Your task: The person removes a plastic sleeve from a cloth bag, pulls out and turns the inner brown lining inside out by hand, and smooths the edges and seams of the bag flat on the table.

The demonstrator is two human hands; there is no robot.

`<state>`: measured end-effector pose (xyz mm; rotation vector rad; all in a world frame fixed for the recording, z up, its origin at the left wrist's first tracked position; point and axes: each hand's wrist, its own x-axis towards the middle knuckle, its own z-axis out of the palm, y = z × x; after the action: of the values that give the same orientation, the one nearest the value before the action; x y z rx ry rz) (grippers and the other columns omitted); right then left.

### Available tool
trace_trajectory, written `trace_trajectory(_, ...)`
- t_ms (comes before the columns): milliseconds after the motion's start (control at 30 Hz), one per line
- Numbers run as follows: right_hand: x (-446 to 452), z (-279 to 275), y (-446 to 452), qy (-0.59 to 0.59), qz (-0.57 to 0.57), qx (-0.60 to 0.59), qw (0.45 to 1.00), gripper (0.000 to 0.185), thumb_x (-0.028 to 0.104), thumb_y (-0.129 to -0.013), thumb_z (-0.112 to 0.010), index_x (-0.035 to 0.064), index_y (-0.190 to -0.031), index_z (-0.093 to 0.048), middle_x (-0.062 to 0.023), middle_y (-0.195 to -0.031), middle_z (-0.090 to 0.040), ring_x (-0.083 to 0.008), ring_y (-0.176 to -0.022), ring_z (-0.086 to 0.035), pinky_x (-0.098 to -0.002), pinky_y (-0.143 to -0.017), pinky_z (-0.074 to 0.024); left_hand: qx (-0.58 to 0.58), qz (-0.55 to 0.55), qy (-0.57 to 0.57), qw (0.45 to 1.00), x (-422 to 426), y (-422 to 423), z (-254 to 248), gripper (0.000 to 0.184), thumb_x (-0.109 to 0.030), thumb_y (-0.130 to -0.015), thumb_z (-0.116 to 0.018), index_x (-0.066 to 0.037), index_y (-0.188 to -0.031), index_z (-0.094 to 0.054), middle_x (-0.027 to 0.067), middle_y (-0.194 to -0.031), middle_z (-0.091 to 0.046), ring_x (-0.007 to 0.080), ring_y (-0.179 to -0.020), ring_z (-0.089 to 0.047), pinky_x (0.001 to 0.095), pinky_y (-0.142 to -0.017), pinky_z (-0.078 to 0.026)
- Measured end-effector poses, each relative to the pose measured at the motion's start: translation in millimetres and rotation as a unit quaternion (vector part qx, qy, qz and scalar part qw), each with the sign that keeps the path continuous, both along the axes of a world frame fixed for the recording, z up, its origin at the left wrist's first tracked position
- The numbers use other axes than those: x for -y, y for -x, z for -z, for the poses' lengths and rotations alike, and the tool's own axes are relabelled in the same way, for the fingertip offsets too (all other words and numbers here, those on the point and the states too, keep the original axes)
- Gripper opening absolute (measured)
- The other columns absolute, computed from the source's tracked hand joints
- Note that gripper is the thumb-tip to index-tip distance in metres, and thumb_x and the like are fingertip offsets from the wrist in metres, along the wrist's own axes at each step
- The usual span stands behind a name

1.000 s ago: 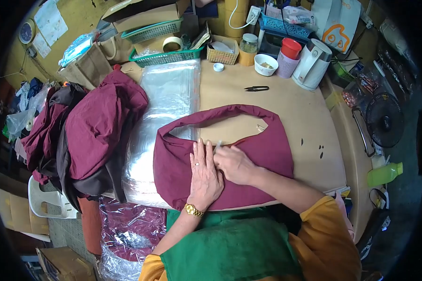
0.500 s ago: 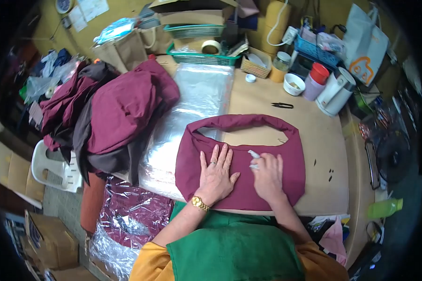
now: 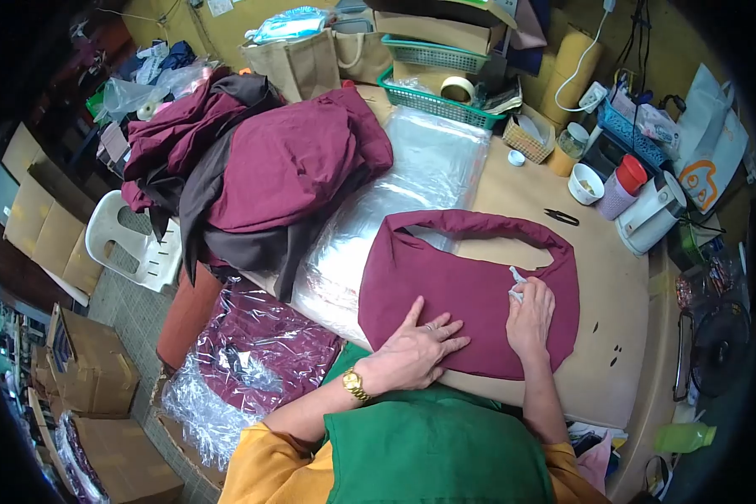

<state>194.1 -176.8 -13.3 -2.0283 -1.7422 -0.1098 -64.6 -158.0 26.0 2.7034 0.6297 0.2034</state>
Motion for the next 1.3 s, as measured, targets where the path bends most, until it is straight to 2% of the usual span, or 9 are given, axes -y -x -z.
trace_trajectory(200,2,0,-1,-0.009,-0.010,-0.021,1.000,0.023,0.008,-0.087,-0.062,0.0049,-0.107,-0.053,-0.0168,-0.119,-0.051,-0.0361,-0.120,-0.046,-0.0500,-0.106,-0.0318,0.094,-0.134,-0.080,0.983,-14,40,-18,0.025,-0.005,-0.066,-0.066,-0.012,-0.089,-0.062,0.0062,-0.086,-0.050,0.0249,-0.086,-0.055,0.0428,-0.083,-0.041)
trace_trajectory(433,1,1,1,-0.016,0.000,-0.023,1.000,0.022,0.008,-0.086,-0.062,0.0050,-0.106,-0.054,-0.0168,-0.119,-0.051,-0.0367,-0.118,-0.046,-0.0501,-0.105,-0.0322,0.091,-0.199,0.015,0.976,-32,87,15,0.013,0.001,-0.065,-0.065,-0.006,-0.072,-0.057,0.0114,-0.073,-0.053,0.0329,-0.070,-0.059,0.0423,-0.066,-0.048)
trace_trajectory(600,0,6,0,-0.046,-0.007,0.001,0.999,0.021,0.009,-0.087,-0.063,0.0048,-0.106,-0.055,-0.0168,-0.118,-0.051,-0.0366,-0.116,-0.047,-0.0498,-0.104,-0.0339,0.007,-0.334,-0.027,0.942,-21,63,-41,0.029,-0.008,-0.072,-0.070,-0.006,-0.099,-0.061,0.0160,-0.102,-0.059,0.0359,-0.104,-0.058,0.0468,-0.089,-0.047)
trace_trajectory(733,4,-1,-1,-0.019,-0.017,0.004,1.000,0.022,0.009,-0.088,-0.063,0.0049,-0.108,-0.055,-0.0165,-0.119,-0.051,-0.0360,-0.115,-0.048,-0.0492,-0.104,-0.0345,-0.005,-0.074,-0.040,0.996,8,15,-8,0.083,-0.056,-0.086,-0.063,-0.015,-0.152,-0.034,0.0160,-0.158,-0.029,0.0378,-0.147,-0.023,0.0614,-0.117,-0.017)
trace_trajectory(900,25,-7,-48,0.013,-0.024,0.151,0.988,0.021,0.014,-0.091,-0.058,0.0044,-0.110,-0.056,-0.0174,-0.127,-0.051,-0.0347,-0.123,-0.045,-0.0533,-0.109,-0.0288,-0.060,-0.072,-0.066,0.993,10,28,14,0.089,-0.060,-0.082,-0.064,-0.018,-0.154,-0.032,0.0136,-0.159,-0.029,0.0370,-0.146,-0.027,0.0598,-0.117,-0.019)
trace_trajectory(1067,18,-38,-101,-0.002,0.112,-0.076,0.991,0.016,0.008,-0.091,-0.059,0.0031,-0.107,-0.060,-0.0169,-0.113,-0.059,-0.0323,-0.101,-0.059,-0.0455,-0.093,-0.0439,-0.110,-0.027,-0.007,0.993,-2,35,0,0.098,-0.059,-0.076,-0.072,-0.019,-0.155,-0.029,0.0144,-0.161,-0.023,0.0376,-0.148,-0.022,0.0579,-0.118,-0.019)
trace_trajectory(1100,9,-46,-104,-0.041,0.117,-0.262,0.957,0.017,0.007,-0.091,-0.060,0.0027,-0.107,-0.060,-0.0176,-0.108,-0.061,-0.0323,-0.093,-0.063,-0.0423,-0.085,-0.0484,-0.086,-0.031,0.051,0.995,-7,34,-11,0.092,-0.057,-0.077,-0.073,-0.015,-0.151,-0.038,0.0149,-0.158,-0.032,0.0362,-0.148,-0.025,0.0581,-0.118,-0.019)
trace_trajectory(1200,-39,-51,-107,-0.110,0.044,-0.237,0.964,0.019,0.009,-0.091,-0.061,0.0015,-0.109,-0.060,-0.0199,-0.103,-0.064,-0.0328,-0.088,-0.066,-0.0399,-0.079,-0.0511,0.064,-0.128,0.164,0.976,-36,13,-45,0.057,-0.043,-0.085,-0.072,-0.005,-0.127,-0.061,0.0188,-0.137,-0.055,0.0374,-0.131,-0.050,0.0459,-0.111,-0.037)
trace_trajectory(1300,-100,-59,-102,-0.181,-0.008,-0.290,0.940,0.020,0.009,-0.089,-0.062,0.0012,-0.107,-0.060,-0.0183,-0.099,-0.063,-0.0357,-0.091,-0.064,-0.0412,-0.081,-0.0504,0.137,-0.158,-0.018,0.978,-77,-14,-28,0.037,-0.027,-0.088,-0.070,-0.003,-0.116,-0.065,0.0179,-0.118,-0.064,0.0388,-0.108,-0.061,0.0454,-0.095,-0.046)
